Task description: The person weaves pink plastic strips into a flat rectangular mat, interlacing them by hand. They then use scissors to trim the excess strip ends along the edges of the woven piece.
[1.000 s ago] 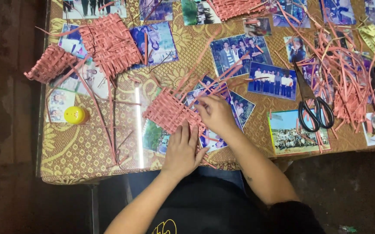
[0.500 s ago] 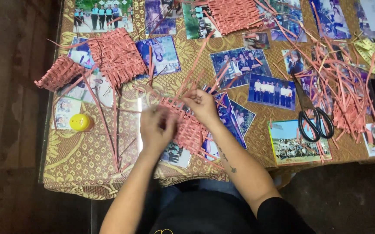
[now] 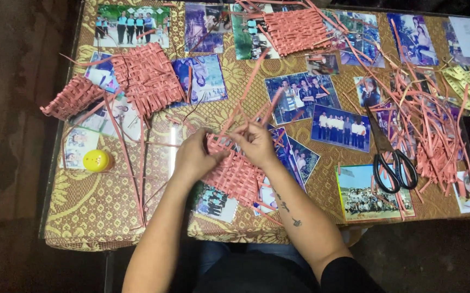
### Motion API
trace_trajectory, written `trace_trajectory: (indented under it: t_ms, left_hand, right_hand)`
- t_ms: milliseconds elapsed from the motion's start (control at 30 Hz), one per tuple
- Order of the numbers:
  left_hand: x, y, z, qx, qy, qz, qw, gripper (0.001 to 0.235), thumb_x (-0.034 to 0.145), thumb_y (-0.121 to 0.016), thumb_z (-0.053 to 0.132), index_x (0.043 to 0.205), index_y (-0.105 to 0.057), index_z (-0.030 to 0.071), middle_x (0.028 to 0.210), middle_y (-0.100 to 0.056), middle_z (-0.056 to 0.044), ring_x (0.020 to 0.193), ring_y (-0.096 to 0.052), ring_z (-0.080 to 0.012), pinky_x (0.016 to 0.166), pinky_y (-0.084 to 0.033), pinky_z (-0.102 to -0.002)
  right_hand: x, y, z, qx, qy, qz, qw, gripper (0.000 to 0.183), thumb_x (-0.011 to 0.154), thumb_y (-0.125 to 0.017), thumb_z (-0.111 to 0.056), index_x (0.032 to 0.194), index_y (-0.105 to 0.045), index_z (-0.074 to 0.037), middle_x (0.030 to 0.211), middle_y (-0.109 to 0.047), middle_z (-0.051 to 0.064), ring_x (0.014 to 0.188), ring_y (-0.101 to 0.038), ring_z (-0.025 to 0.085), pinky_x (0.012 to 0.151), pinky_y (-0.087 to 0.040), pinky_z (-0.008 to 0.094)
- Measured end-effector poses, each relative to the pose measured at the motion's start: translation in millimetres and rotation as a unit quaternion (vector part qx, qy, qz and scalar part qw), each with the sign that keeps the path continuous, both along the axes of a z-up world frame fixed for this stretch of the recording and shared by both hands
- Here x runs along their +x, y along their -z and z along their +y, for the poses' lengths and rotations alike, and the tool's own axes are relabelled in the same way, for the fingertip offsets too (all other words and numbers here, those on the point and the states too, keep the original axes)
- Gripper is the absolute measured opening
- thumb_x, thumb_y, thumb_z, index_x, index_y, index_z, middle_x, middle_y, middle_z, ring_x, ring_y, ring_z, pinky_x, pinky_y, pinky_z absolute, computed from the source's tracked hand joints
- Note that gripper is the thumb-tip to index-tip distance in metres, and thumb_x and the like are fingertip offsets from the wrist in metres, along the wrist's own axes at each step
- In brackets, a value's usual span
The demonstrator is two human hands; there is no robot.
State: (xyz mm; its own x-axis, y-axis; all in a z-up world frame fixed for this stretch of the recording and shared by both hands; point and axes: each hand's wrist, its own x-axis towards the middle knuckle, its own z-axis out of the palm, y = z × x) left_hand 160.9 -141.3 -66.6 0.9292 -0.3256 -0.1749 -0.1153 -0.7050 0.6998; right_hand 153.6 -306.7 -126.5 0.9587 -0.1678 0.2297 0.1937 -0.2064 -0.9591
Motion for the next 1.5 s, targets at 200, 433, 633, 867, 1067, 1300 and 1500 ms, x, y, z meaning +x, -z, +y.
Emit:
trace_trajectory:
  t_ms: [200,433,633,867,1067,1300,1500]
  left_hand:
    - [5,35,-8,-0.129,-0.045,-0.022,0.99,0.035,0.066,-0.068,0.031,0.097,-0.055,0.02,0.082,-0.062,-0.01,0.089,-0.058,-0.0317,0.076,-0.044,-0.041]
    - [10,44,0,-0.358,-0.039,-0.04,0.932,0.019,0.073,-0.064,0.01,0.09,-0.058,0.01,0.069,-0.058,-0.008,0.073,-0.054,-0.0151,0.071,-0.043,-0.03]
    - [13,34,3,-0.392,-0.045,0.0,0.919,0.024,0.077,-0.056,0.004,0.101,-0.057,0.009,0.078,-0.063,-0.013,0.078,-0.056,-0.0146,0.072,-0.045,-0.03]
    - [7,34,2,-0.434,-0.052,0.022,0.899,0.041,0.079,-0.051,0.0,0.117,-0.039,0.009,0.077,-0.059,-0.007,0.067,-0.049,-0.009,0.06,-0.043,-0.021]
    - [11,44,5,-0.451,-0.031,0.007,0.892,0.041,0.078,-0.055,-0.001,0.116,-0.045,0.01,0.077,-0.061,-0.006,0.072,-0.055,-0.01,0.07,-0.045,-0.023]
    - [5,40,2,-0.46,-0.102,0.032,0.881,0.073,0.076,-0.06,0.002,0.131,-0.013,0.008,0.074,-0.059,0.0,0.064,-0.052,-0.0021,0.062,-0.043,-0.011]
    - [8,43,4,-0.475,-0.157,0.1,0.86,0.059,0.071,-0.069,0.008,0.117,-0.032,0.0,0.067,-0.06,-0.001,0.054,-0.055,-0.0027,0.051,-0.046,-0.012]
  right_hand:
    - [5,6,-5,-0.121,0.183,-0.031,0.975,0.009,0.067,-0.071,-0.014,0.072,-0.066,-0.009,0.052,-0.041,0.002,0.049,-0.046,0.013,0.048,-0.04,0.019]
    - [-6,-11,17,-0.054,0.227,-0.139,0.962,0.02,0.069,-0.064,0.0,0.08,-0.049,-0.008,0.055,-0.045,-0.001,0.042,-0.043,0.009,0.041,-0.034,0.017]
    - [-7,-36,16,-0.208,0.066,-0.075,0.973,0.018,0.072,-0.067,-0.018,0.088,-0.064,-0.01,0.088,-0.063,0.008,0.083,-0.06,0.027,0.072,-0.047,0.036]
    - [-11,-46,17,-0.222,0.019,0.01,0.975,0.007,0.069,-0.066,-0.014,0.075,-0.068,-0.017,0.064,-0.059,0.006,0.066,-0.06,0.026,0.062,-0.047,0.032]
    - [-2,-37,11,-0.025,-0.044,0.126,0.991,0.03,0.074,-0.06,-0.007,0.102,-0.057,0.001,0.071,-0.065,0.008,0.055,-0.057,0.008,0.056,-0.047,0.024]
    - [-3,-21,12,-0.076,-0.016,-0.053,0.996,0.009,0.076,-0.063,-0.013,0.083,-0.067,-0.008,0.063,-0.059,0.007,0.054,-0.053,0.012,0.05,-0.042,0.023]
    - [-4,-22,8,-0.131,0.011,-0.109,0.985,0.013,0.076,-0.064,-0.015,0.089,-0.067,-0.014,0.06,-0.053,0.003,0.038,-0.044,0.009,0.036,-0.035,0.019]
